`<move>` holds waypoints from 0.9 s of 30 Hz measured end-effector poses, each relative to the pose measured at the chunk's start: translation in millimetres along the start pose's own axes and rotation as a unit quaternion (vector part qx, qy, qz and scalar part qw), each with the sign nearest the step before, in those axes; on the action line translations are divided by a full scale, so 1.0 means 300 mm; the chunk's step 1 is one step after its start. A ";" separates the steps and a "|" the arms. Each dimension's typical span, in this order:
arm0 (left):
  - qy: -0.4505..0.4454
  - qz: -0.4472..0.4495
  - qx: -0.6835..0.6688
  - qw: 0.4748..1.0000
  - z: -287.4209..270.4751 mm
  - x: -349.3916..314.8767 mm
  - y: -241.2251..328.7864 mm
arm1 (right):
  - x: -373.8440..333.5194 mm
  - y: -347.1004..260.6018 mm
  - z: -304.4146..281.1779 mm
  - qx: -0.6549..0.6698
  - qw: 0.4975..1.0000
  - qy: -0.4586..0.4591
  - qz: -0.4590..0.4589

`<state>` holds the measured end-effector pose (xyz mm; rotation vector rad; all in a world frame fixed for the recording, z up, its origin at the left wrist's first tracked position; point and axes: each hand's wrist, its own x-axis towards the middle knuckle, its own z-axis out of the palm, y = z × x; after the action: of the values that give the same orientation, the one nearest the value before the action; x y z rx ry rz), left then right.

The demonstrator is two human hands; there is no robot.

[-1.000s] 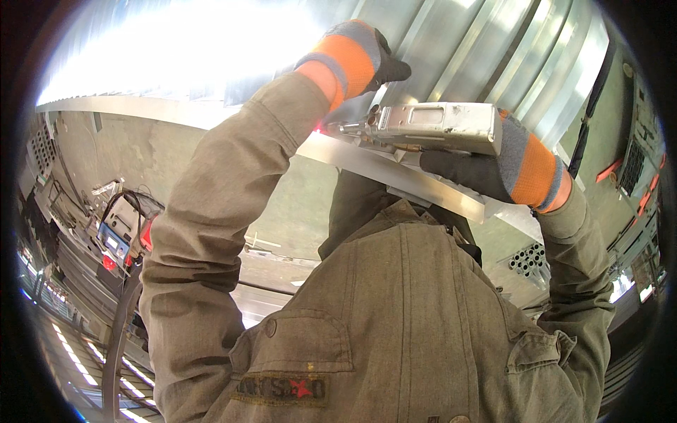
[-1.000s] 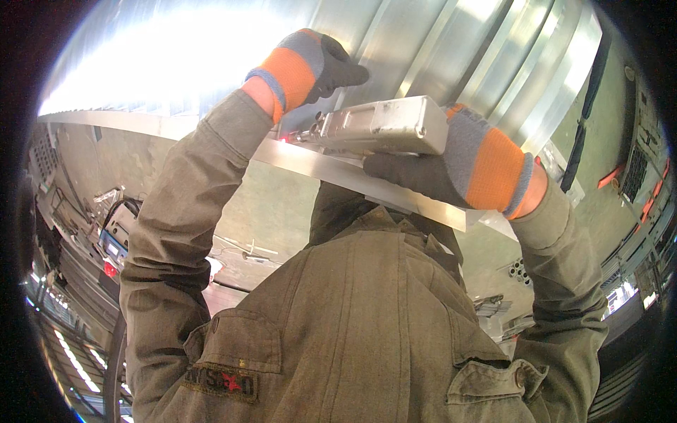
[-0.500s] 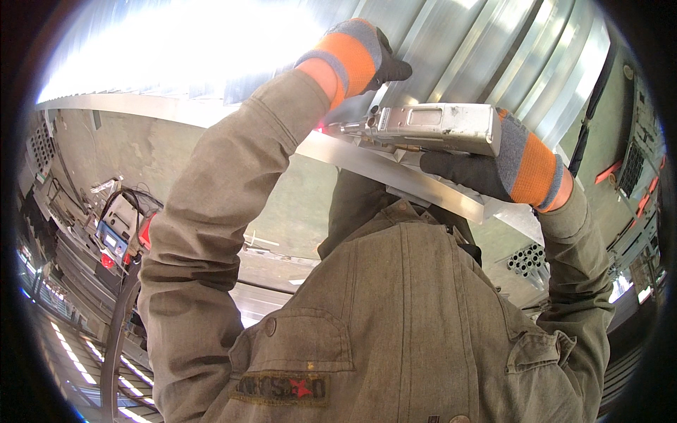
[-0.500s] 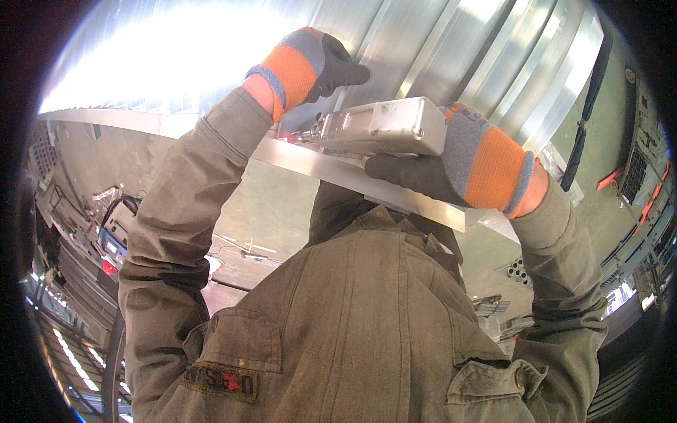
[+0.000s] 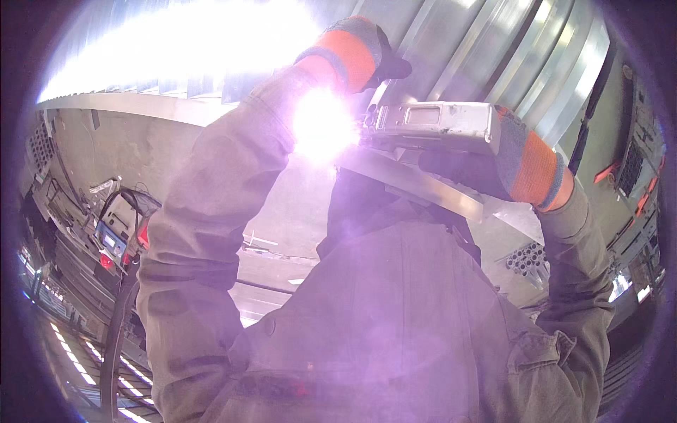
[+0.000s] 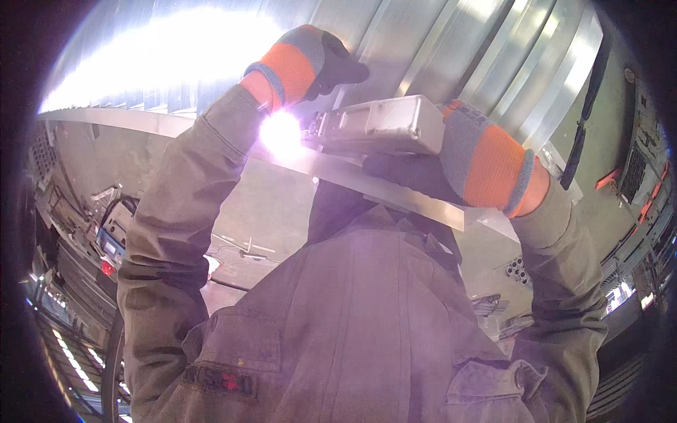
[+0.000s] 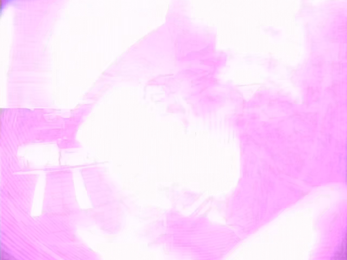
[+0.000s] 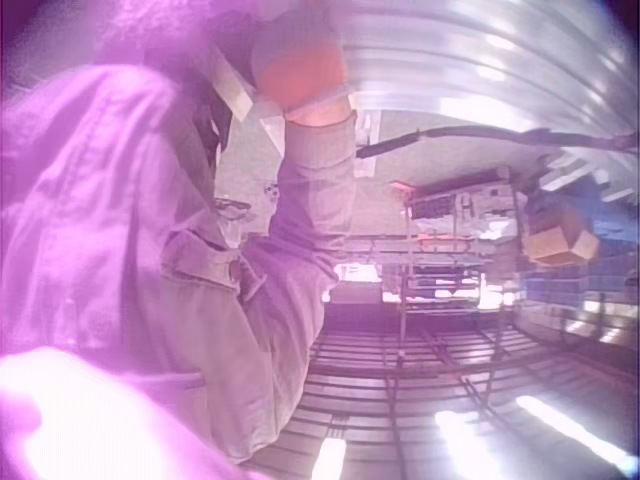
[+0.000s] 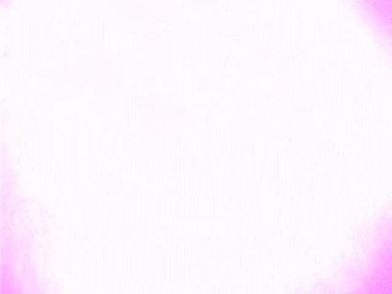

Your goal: The person welds a metal sheet to a metal frame using a handheld welding tool. They hold the sheet with one hand and guide the tool along the seam with the other, producing bright sparks and light as they move along the joint.

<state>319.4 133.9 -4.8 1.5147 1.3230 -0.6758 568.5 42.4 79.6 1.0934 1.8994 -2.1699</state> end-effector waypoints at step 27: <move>-0.024 -0.019 -0.029 0.999 -0.010 0.018 0.001 | -0.025 -0.047 0.029 0.054 0.995 0.061 0.062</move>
<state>320.5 138.7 -8.4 1.4224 1.3277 -0.6880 563.2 35.0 95.5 1.3541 1.7231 -2.2072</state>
